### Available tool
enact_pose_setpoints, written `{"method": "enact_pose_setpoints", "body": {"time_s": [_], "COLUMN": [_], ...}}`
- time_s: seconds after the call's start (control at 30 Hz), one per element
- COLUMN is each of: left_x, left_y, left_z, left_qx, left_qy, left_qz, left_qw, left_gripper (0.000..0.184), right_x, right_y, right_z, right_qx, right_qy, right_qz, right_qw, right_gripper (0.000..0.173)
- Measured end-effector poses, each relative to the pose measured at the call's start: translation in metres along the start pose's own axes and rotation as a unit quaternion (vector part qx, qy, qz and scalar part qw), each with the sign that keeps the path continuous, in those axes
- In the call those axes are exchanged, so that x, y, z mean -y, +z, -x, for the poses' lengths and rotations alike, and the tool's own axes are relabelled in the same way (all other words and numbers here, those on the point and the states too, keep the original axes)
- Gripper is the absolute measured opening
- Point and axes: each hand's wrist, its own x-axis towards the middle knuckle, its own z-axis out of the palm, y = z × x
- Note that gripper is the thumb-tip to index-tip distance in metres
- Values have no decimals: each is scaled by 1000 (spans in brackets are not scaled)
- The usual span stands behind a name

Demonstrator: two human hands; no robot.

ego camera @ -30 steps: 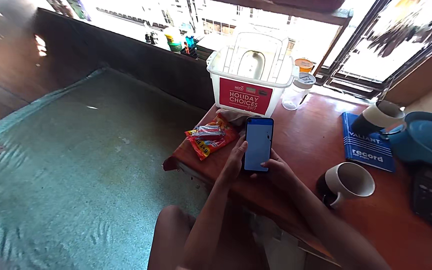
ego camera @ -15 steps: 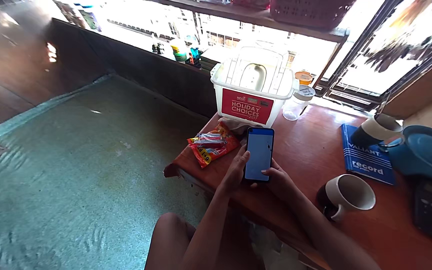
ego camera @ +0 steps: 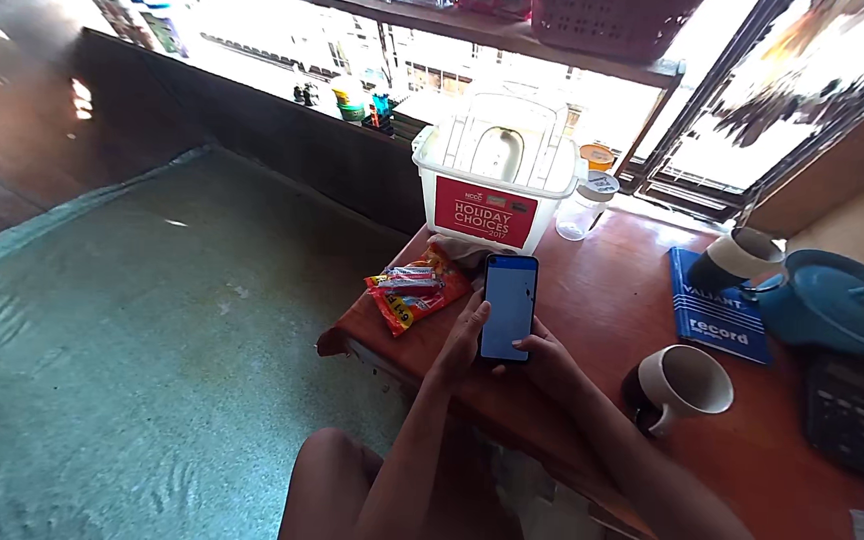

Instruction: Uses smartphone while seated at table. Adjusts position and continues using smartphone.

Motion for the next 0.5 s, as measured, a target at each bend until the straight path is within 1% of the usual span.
{"method": "enact_pose_setpoints", "body": {"time_s": [0.5], "left_x": [1], "left_y": [-1], "left_z": [0], "left_qx": [6], "left_qy": [12], "left_qz": [0], "left_qw": [1000], "left_gripper": [63], "right_x": [0], "right_y": [1], "right_z": [0], "right_qx": [-1], "right_qy": [2], "right_qz": [-3], "right_qw": [1000], "right_gripper": [49]}}
